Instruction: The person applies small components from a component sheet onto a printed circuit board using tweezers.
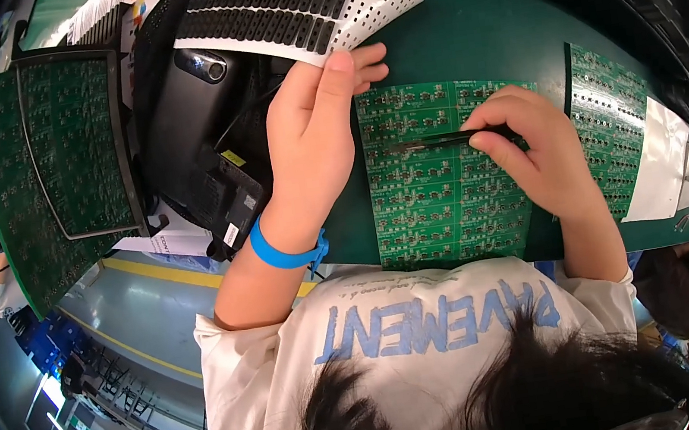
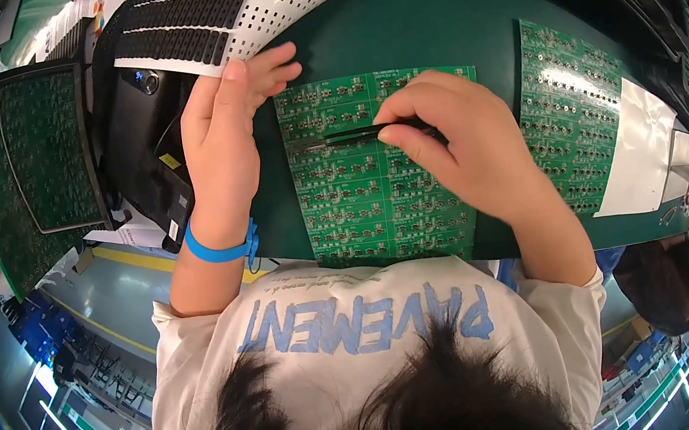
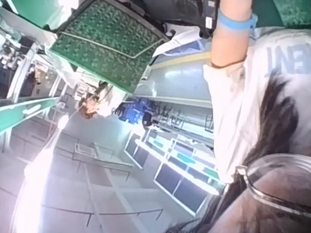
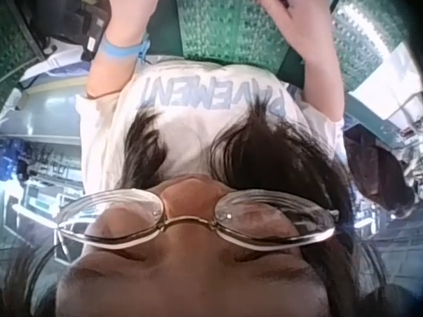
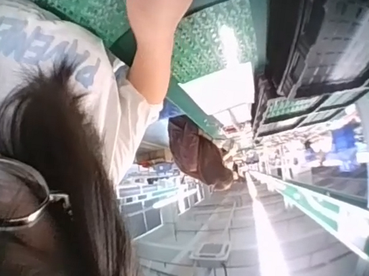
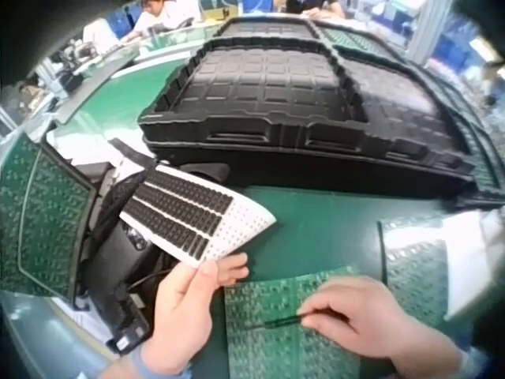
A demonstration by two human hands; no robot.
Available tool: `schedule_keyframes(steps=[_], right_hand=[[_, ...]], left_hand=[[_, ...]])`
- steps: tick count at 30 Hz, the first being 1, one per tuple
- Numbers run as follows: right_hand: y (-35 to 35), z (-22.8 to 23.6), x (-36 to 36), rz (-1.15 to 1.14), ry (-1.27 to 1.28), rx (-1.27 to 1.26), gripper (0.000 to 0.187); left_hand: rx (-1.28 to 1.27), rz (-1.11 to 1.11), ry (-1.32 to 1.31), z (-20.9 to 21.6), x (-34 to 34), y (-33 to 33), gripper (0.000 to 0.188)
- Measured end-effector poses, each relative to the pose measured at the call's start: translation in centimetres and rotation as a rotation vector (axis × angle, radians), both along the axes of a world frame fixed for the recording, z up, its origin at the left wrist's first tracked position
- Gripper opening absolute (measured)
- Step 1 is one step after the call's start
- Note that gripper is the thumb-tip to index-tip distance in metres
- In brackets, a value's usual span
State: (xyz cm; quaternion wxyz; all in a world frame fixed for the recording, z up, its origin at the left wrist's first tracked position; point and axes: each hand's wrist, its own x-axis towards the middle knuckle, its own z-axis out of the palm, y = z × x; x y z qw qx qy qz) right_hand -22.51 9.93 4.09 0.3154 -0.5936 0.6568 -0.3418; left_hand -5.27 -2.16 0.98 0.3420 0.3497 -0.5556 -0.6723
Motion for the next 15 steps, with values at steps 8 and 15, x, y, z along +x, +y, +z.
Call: schedule_keyframes(steps=[8,15], right_hand=[[1.0,-2.2,0.3,-0.068,0.503,-0.333,0.02],[1.6,-2.9,-0.2,-0.017,0.612,-0.389,0.022]], left_hand=[[-0.073,-0.013,-0.069,0.4,-0.3,1.8,0.03],[-0.047,-0.001,-0.097,0.3,-0.3,3.1,0.03]])
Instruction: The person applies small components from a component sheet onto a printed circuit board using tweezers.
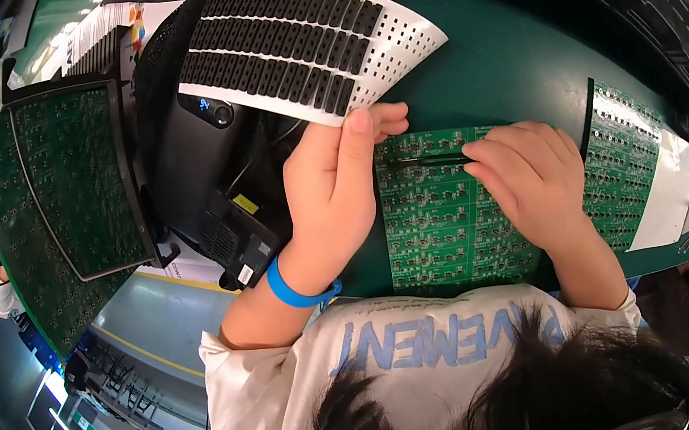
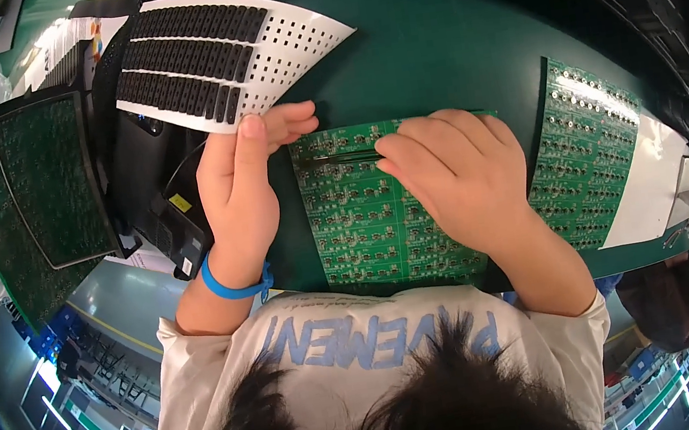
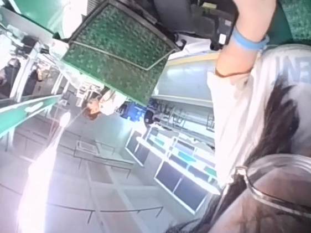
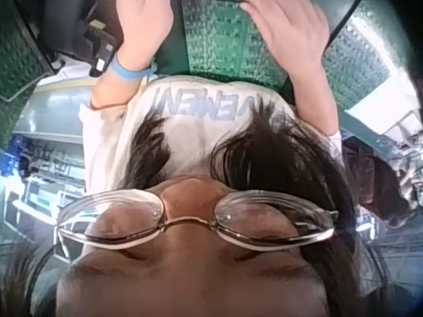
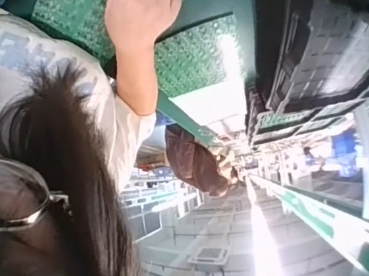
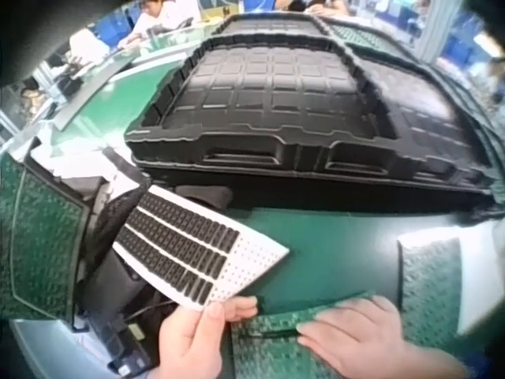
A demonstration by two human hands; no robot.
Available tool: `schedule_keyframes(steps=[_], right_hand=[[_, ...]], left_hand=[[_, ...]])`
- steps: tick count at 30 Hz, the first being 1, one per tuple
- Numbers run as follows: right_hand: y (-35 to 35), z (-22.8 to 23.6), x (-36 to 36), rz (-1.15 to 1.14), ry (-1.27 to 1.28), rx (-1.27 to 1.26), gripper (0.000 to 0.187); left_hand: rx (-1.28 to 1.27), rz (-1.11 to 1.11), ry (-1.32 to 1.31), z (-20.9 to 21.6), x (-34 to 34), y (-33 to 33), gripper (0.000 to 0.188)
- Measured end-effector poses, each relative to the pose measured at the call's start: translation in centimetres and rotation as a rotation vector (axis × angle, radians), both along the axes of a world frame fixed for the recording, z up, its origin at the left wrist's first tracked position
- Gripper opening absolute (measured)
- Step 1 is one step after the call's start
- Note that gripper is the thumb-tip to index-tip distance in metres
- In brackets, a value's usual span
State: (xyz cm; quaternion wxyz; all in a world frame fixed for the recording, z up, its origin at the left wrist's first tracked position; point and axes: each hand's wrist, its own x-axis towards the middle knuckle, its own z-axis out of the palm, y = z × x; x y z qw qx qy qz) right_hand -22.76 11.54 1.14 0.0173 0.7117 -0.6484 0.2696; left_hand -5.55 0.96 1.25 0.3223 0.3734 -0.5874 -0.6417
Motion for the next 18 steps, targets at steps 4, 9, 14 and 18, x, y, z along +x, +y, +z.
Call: schedule_keyframes(steps=[4,9,14,18], right_hand=[[0.1,0.6,0.1,0.03,-0.015,0.035,0.023],[0.7,1.0,0.1,0.041,-0.021,0.046,0.025],[1.1,0.6,-0.4,-0.003,-0.041,0.061,0.025],[1.5,0.6,-0.6,-0.018,-0.026,0.073,0.024]], left_hand=[[0.0,0.019,-0.017,0.9,0.0,0.4,0.028],[-0.152,-0.105,-0.119,1.6,0.2,0.9,0.032],[-0.423,-0.246,-0.268,1.1,0.6,0.5,0.035],[-0.295,-0.09,-0.204,0.8,0.2,0.8,0.023]])
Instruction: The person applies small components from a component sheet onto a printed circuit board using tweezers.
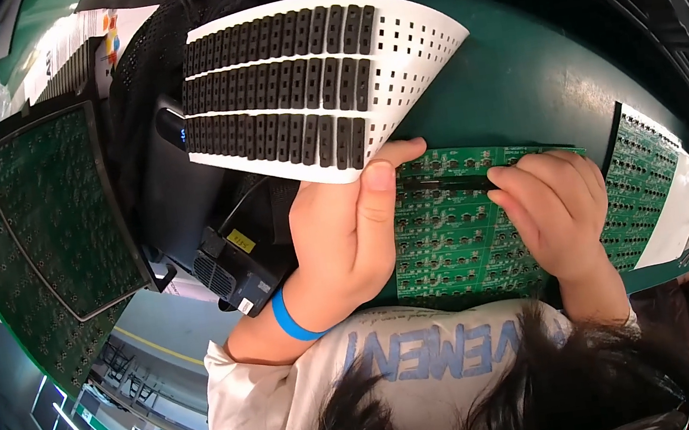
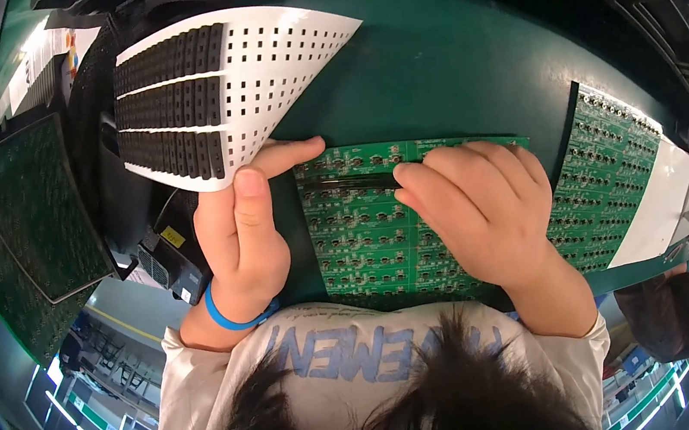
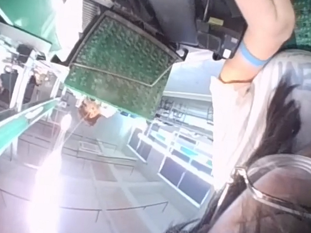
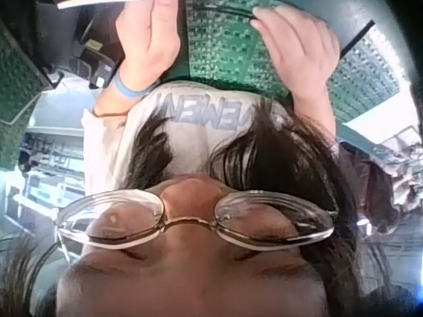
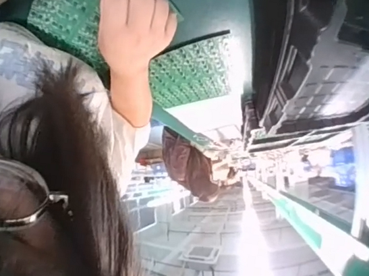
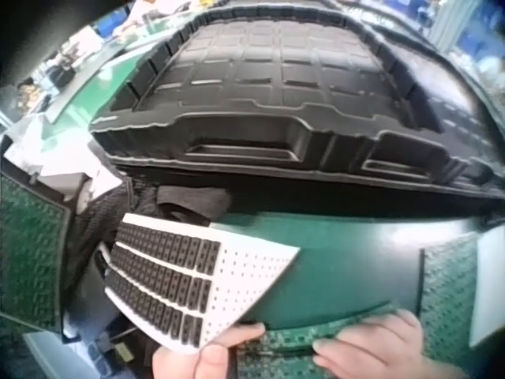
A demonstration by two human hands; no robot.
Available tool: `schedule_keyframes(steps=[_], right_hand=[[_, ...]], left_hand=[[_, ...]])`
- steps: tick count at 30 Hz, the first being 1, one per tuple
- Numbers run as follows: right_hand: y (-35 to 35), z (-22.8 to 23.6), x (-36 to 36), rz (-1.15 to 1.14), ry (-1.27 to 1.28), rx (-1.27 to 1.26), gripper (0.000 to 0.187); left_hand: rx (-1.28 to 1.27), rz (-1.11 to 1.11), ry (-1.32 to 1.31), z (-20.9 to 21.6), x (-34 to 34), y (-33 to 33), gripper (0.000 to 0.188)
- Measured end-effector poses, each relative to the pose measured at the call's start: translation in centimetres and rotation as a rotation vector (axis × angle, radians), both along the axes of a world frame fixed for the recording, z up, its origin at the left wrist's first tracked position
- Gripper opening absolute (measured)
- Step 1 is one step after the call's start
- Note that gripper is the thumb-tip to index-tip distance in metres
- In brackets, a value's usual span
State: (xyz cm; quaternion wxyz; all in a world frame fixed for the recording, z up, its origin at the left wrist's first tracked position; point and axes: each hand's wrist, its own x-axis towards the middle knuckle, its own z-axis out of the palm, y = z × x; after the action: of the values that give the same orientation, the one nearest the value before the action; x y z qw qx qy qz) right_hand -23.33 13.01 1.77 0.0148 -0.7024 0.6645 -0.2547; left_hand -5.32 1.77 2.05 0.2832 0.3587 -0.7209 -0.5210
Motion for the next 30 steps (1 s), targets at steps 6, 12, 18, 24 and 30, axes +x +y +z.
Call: schedule_keyframes(steps=[6,12,18,24,30], right_hand=[[1.2,0.2,-0.5,0.0,0.05,0.007,0.023],[-0.6,1.3,1.3,0.0,0.081,0.002,0.02],[-0.5,1.4,1.3,-0.014,0.042,0.012,0.021],[-0.5,1.6,1.3,0.003,0.069,0.033,0.021],[-0.4,1.8,1.3,0.002,0.066,0.034,0.021]], left_hand=[[0.075,0.014,0.079,-0.3,-0.2,1.3,0.027],[0.032,-0.018,0.041,1.1,1.7,-0.7,0.027],[0.039,-0.055,-0.002,1.7,1.8,-0.9,0.026],[0.04,-0.069,-0.019,1.8,1.9,-0.9,0.026],[0.031,-0.084,-0.027,1.8,2.0,-0.8,0.026]])
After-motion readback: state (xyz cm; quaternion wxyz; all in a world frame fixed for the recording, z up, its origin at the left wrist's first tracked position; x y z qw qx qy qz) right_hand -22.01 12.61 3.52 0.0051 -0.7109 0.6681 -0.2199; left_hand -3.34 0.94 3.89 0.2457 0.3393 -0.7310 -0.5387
